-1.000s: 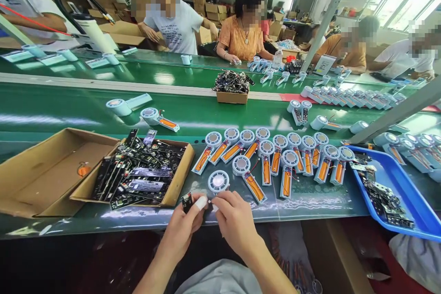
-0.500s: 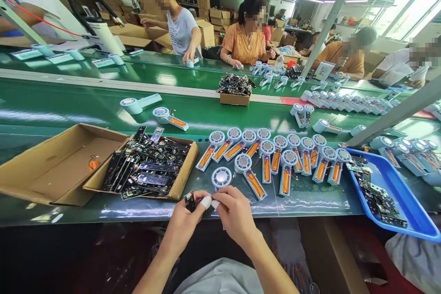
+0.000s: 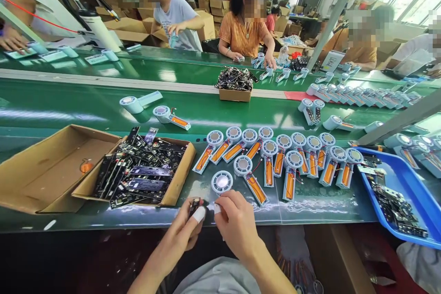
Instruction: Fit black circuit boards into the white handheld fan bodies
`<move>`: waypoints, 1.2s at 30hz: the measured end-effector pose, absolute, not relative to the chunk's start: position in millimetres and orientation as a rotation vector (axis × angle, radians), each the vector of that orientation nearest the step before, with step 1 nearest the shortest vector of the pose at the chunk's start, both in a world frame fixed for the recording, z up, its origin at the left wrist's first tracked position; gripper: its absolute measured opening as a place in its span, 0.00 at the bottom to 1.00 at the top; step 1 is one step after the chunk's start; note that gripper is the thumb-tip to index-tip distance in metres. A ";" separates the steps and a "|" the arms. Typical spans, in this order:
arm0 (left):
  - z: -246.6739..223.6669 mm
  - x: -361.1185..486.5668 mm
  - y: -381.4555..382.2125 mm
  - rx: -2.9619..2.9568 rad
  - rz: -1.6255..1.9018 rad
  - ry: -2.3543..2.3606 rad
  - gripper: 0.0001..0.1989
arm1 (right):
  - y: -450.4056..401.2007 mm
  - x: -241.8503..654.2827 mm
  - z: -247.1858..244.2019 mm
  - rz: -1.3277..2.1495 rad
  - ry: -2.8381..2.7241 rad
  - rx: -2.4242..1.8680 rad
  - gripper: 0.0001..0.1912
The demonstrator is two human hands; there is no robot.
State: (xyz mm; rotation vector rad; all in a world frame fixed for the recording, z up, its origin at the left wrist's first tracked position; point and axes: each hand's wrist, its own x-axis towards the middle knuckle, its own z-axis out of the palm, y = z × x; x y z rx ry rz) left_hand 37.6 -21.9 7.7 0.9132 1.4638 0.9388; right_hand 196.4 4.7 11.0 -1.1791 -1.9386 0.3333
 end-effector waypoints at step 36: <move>-0.9 15.8 -1.6 2.086 0.977 1.171 0.16 | 17.1 208.2 28.9 0.780 -1.986 -1.115 0.09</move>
